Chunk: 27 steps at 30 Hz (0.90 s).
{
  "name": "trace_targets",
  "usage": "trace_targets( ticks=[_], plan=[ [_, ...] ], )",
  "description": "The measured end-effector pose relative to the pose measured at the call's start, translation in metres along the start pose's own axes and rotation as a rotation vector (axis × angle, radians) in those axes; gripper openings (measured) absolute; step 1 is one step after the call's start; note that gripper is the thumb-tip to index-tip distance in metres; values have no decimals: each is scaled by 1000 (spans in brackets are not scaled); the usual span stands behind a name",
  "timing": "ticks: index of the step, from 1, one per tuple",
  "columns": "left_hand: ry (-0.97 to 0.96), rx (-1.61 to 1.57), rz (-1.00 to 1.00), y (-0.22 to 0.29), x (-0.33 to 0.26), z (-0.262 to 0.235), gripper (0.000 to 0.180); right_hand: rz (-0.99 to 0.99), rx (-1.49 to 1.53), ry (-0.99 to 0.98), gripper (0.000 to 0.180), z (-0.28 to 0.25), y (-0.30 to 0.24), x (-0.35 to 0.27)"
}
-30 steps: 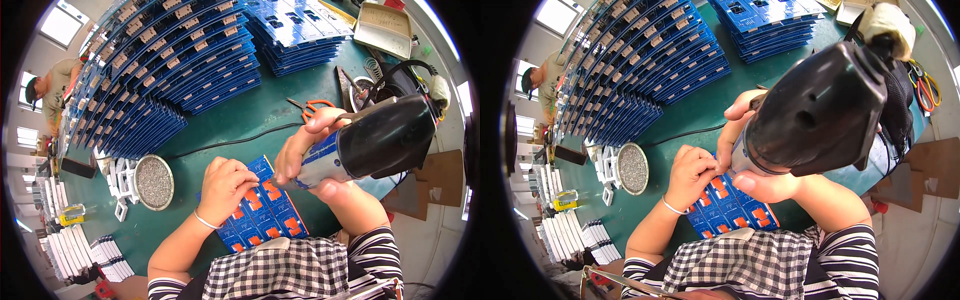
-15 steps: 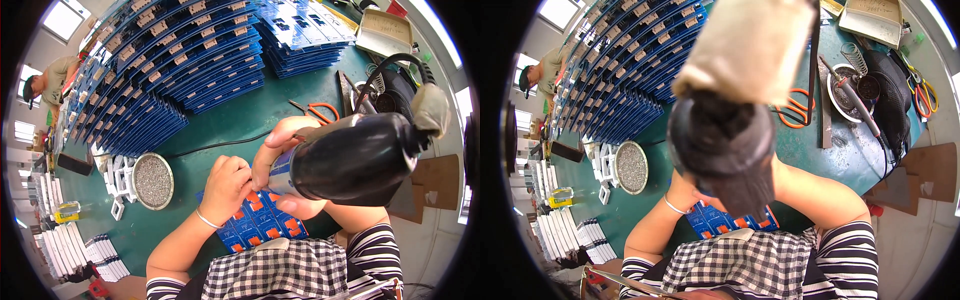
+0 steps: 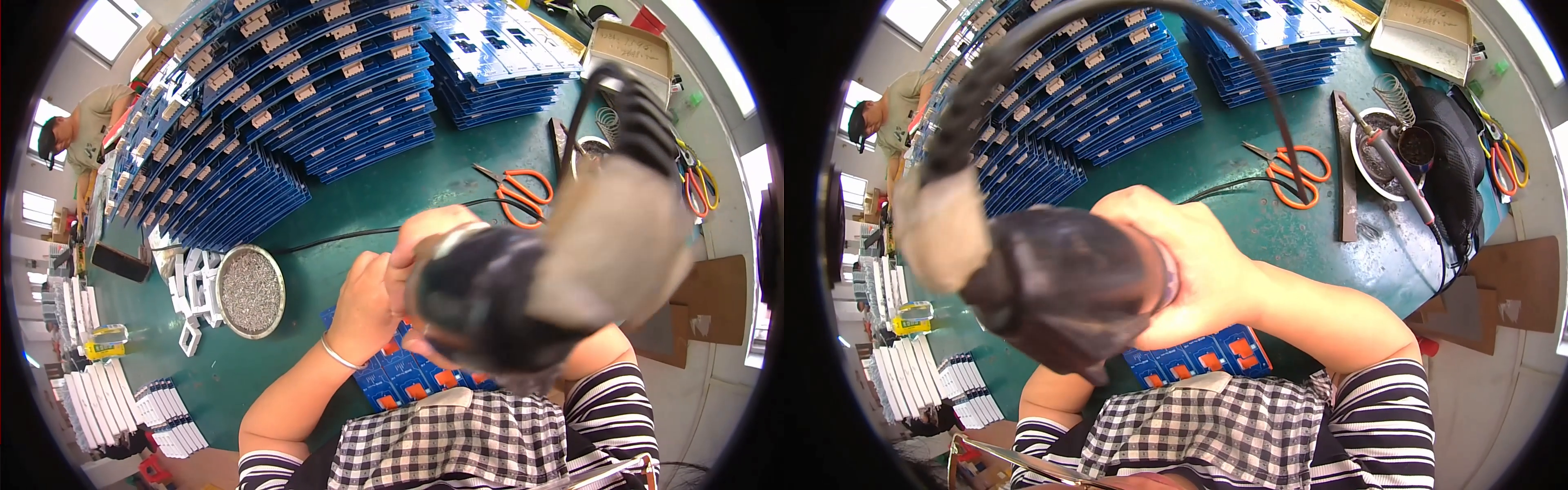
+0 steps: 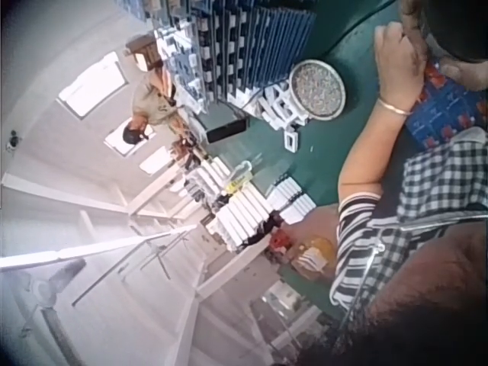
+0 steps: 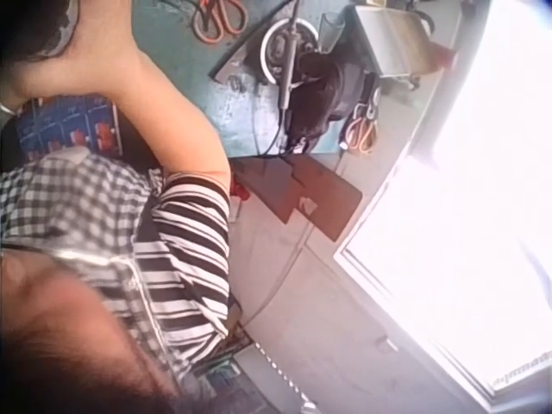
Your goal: The person assembles electronic modules by placing circuit boards into a rubber jig and securing them to plastic frames with screws using an electric screwdriver.
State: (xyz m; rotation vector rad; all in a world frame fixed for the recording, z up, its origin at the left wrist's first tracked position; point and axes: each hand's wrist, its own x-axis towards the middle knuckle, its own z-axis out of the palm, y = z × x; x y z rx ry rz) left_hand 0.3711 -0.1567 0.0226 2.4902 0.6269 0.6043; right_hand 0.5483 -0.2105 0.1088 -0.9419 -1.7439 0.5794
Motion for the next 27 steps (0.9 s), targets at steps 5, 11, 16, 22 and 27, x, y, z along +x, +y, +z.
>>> trace_targets(
  ticks=[5, 11, 16, 22, 27],
  plan=[
    [-113, -188, -133, 7, -1, -29, 38, 7, 208, 58, 65, 14, 3, 7],
    [317, 292, -265, -26, -40, -96, 15, 113, 77, -47, 57, 15, -5, 20],
    [350, 303, -506, -85, -92, -122, 15, -19, 367, 154, 67, 32, 20, 6],
    [202, 451, -502, -80, -77, -122, 8, 216, 863, 325, 61, 7, 37, -14],
    [254, 236, -687, -81, -83, -127, 5, 170, 864, 534, 56, -21, 31, -32]
  ],
)
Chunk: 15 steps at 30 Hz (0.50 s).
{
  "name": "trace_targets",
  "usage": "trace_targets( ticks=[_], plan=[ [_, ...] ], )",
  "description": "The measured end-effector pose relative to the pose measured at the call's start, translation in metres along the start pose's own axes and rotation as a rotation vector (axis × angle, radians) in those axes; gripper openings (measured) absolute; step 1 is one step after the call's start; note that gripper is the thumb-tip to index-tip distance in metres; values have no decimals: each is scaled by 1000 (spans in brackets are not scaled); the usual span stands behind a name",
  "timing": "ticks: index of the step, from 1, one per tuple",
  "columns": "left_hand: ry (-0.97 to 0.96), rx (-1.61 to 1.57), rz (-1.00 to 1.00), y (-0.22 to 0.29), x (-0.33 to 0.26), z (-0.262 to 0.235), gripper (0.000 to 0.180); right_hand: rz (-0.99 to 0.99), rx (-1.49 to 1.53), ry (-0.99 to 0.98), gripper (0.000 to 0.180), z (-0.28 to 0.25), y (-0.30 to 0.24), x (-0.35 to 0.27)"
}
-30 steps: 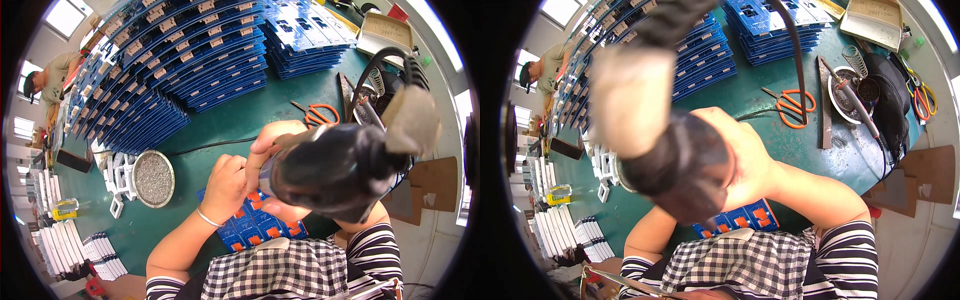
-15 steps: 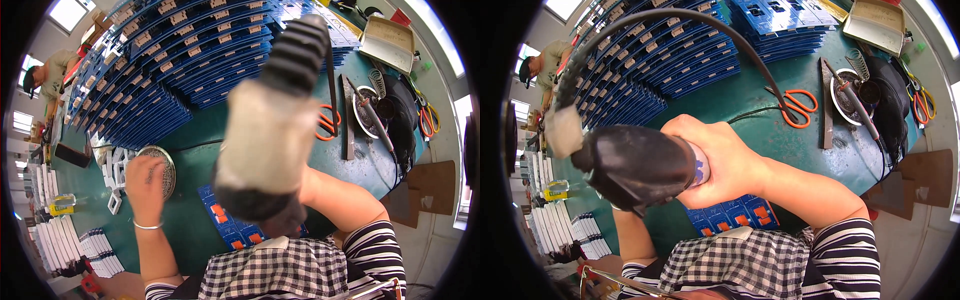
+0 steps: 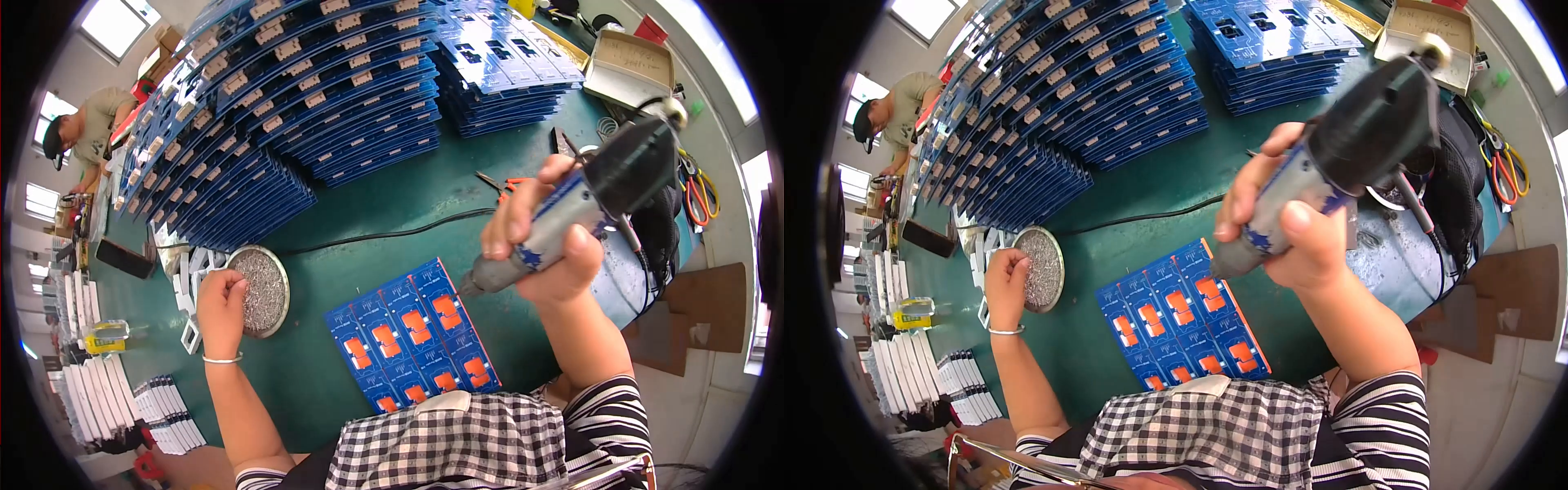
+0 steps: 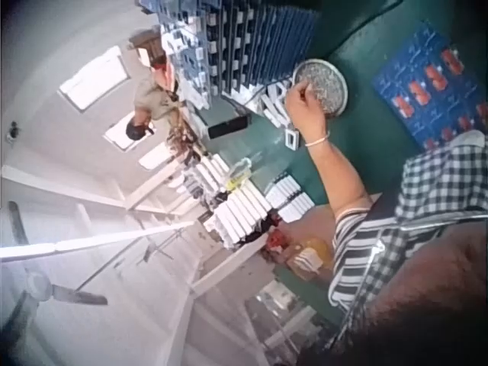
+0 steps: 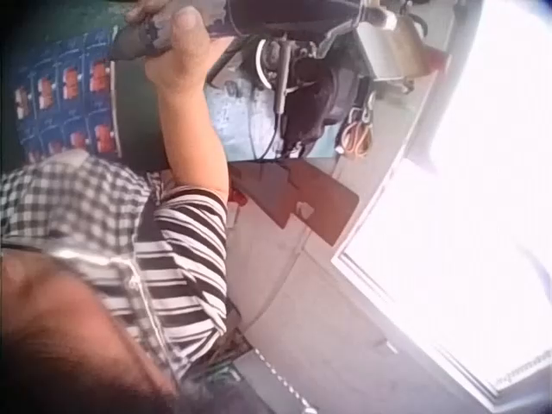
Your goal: The person assembles electronic modules by placing circuit boards into a rubber jig and securing them to plastic frames with screws using an electric screwdriver.
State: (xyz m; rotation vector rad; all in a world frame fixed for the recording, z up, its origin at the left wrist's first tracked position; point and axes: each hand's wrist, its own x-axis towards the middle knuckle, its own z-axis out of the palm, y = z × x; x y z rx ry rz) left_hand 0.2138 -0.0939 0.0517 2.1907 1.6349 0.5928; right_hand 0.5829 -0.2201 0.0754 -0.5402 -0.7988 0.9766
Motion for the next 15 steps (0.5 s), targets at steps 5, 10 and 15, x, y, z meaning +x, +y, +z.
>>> trace_targets(
  ticks=[5, 10, 15],
  plan=[
    [40, -293, 167, 55, -5, 18, 4, -97, -52, 22, 58, -14, -12, -8],
    [-352, -469, 301, 138, -20, 68, 8, -51, 105, 76, 61, -13, -5, -14],
    [-400, -357, 589, 161, -14, 95, 14, -43, 65, 41, 63, -19, -2, -17]
  ],
)
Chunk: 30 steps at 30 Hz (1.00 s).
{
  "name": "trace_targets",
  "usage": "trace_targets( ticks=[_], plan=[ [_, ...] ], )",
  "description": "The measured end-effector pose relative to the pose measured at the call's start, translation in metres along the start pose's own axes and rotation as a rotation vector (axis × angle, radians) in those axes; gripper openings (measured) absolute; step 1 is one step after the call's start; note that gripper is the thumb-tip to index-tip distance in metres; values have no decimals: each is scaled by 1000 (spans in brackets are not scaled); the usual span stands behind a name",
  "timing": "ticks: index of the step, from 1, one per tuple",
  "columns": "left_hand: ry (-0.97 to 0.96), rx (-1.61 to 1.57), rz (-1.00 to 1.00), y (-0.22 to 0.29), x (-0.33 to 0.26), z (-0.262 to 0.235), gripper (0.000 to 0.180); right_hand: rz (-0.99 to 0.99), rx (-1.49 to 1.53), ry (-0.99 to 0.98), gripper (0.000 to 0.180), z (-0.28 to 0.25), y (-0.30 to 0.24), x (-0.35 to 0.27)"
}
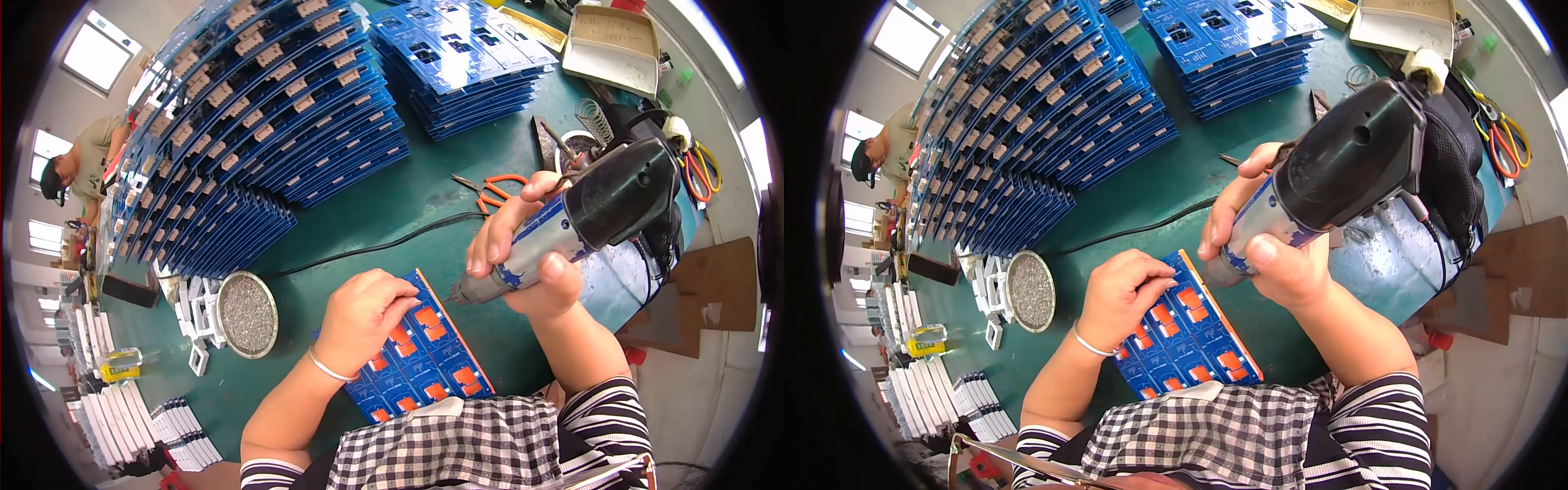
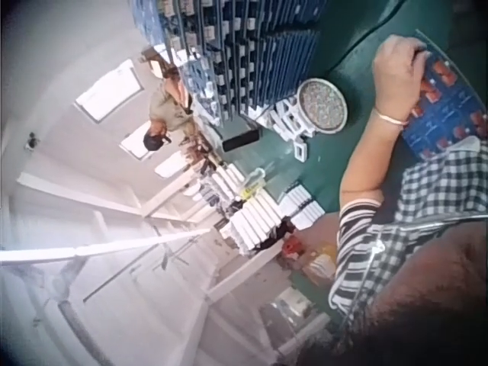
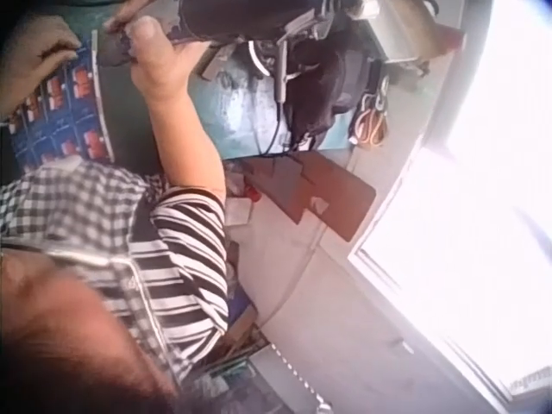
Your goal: The person assembles electronic modules by placing circuit boards into a rubber jig and securing them to plastic frames with screws using an electric screwdriver.
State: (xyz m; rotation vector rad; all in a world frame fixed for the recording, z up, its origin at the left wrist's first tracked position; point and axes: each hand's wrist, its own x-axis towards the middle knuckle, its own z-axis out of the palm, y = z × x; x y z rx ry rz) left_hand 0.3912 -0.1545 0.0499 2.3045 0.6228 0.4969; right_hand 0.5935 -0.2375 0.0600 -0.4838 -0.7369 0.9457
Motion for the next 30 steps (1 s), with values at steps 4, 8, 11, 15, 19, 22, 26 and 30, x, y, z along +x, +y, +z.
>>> trace_targets(
  ticks=[4, 8, 11, 15, 19, 22, 26, 30],
  plan=[
    [-32, 100, 46, 5, 3, 6, 16, 6, 15, -5, 61, -2, 0, -1],
    [-41, 52, 15, 6, 6, 12, 14, -16, -40, -45, 60, -6, 2, -2],
    [-48, 36, 7, 3, 8, 15, 14, 18, -89, 11, 67, -3, 0, -3],
    [-43, 115, 59, 0, 10, 13, 15, 8, -91, 15, 67, -2, -2, -2],
    [-22, 114, 29, -4, 8, 10, 16, -8, -90, 24, 67, -2, -3, -2],
    [6, 123, 28, 2, 17, 13, 15, -32, -183, 51, 67, -6, -11, 0],
    [-118, 342, 203, 16, 44, 19, 7, -247, -403, 42, 66, -14, -23, 3],
    [-404, 643, 262, 30, 72, 19, 4, -260, -404, 10, 64, -18, -26, 3]
  ],
)
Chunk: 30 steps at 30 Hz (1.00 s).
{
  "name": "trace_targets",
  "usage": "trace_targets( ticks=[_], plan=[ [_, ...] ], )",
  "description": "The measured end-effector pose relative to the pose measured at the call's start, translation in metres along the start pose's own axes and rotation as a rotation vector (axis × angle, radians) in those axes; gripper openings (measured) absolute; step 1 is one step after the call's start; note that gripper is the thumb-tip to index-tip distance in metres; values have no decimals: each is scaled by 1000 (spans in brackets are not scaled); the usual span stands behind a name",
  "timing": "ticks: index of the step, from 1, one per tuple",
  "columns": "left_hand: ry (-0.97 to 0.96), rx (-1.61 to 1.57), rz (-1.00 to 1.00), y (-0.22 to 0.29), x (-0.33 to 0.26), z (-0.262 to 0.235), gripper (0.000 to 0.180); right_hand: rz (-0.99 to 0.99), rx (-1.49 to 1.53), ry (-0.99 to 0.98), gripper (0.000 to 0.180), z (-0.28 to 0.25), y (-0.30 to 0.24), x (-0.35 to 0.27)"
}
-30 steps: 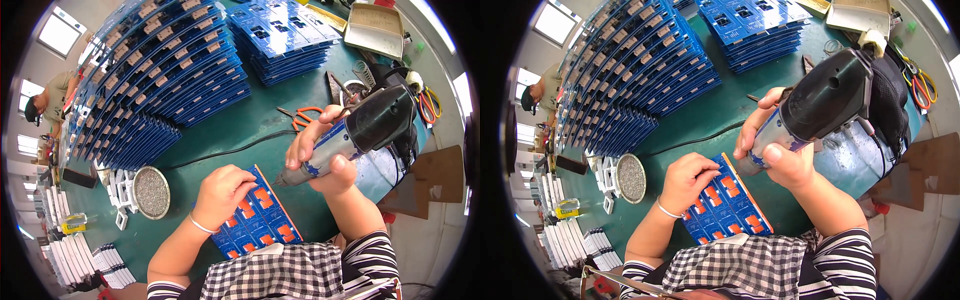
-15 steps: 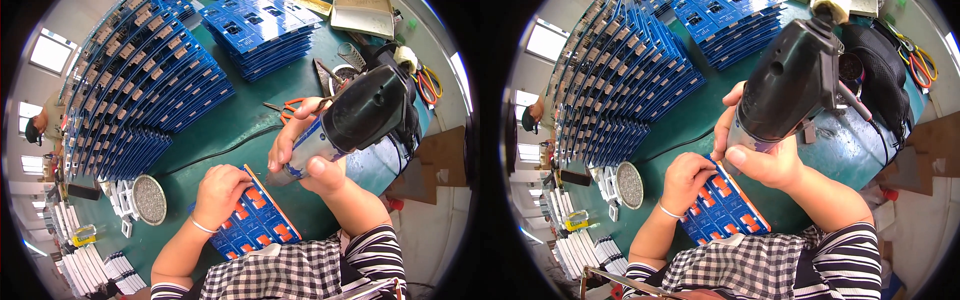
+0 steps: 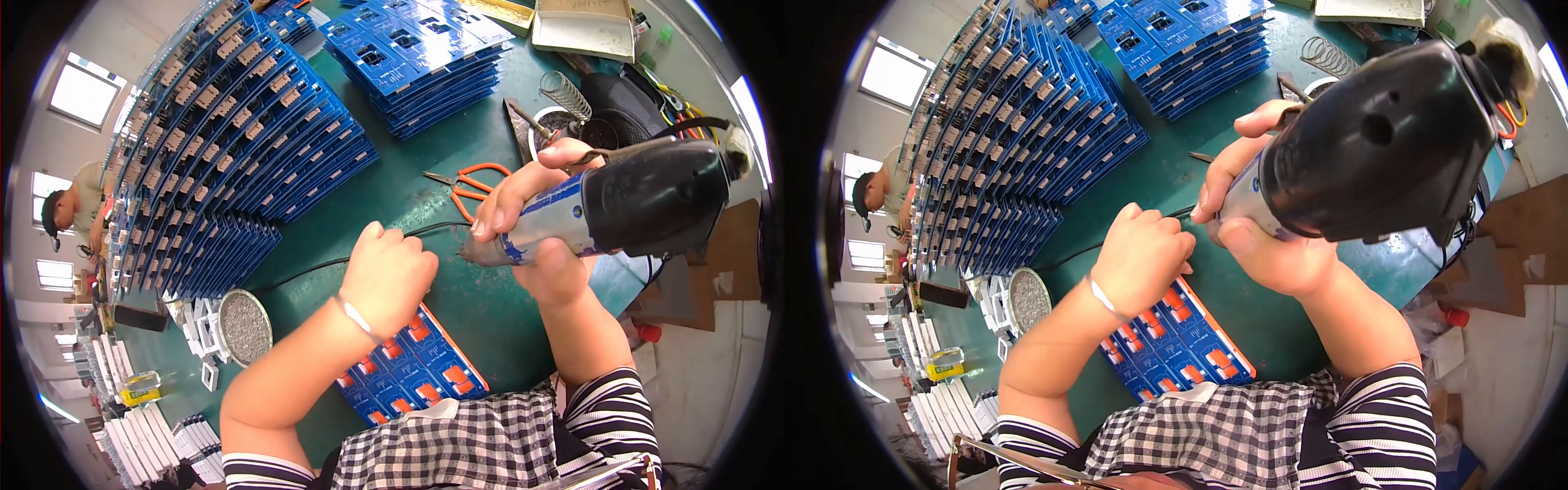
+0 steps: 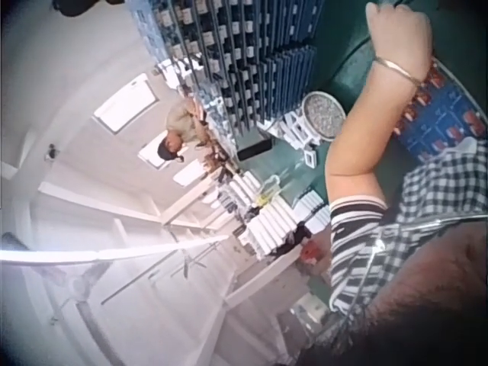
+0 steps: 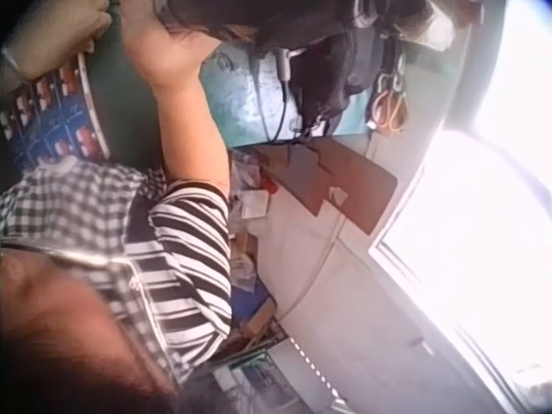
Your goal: The person assembles electronic modules by placing circuit boards into a rubber jig and securing them to plastic frames with screws using an electric screwdriver.
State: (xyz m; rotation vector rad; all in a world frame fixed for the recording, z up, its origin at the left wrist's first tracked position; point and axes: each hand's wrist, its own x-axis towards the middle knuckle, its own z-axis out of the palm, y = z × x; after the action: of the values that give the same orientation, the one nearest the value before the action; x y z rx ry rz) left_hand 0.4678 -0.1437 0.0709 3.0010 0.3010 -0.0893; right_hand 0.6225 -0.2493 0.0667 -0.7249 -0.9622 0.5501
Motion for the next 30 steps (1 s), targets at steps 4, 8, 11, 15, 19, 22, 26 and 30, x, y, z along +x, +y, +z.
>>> trace_targets(
  ticks=[4, 8, 11, 15, 19, 22, 26, 30],
  plan=[
    [-316, 96, 65, -4, 17, -4, 10, 5, 16, 28, 66, -3, -2, 0],
    [-351, 32, 164, -9, 14, 0, 8, -10, -47, 35, 66, -5, -7, 4],
    [-350, -38, 170, -16, 17, -1, 9, -23, 21, 57, 65, -3, -4, 4],
    [-145, -412, -24, -25, 8, -14, 9, -23, 72, 59, 64, -3, -1, 3],
    [60, -946, -352, -29, -44, -7, 16, -27, 178, 74, 65, -3, 2, 1],
    [170, -810, -351, -22, -69, 2, 11, -5, 209, 63, 65, 0, 7, -1],
    [336, -764, -323, -4, -77, 20, 14, 104, 128, 51, 66, 5, 6, -3],
    [374, -561, -187, -4, -68, 32, 17, 107, 119, 41, 66, 9, 6, -5]
  ],
)
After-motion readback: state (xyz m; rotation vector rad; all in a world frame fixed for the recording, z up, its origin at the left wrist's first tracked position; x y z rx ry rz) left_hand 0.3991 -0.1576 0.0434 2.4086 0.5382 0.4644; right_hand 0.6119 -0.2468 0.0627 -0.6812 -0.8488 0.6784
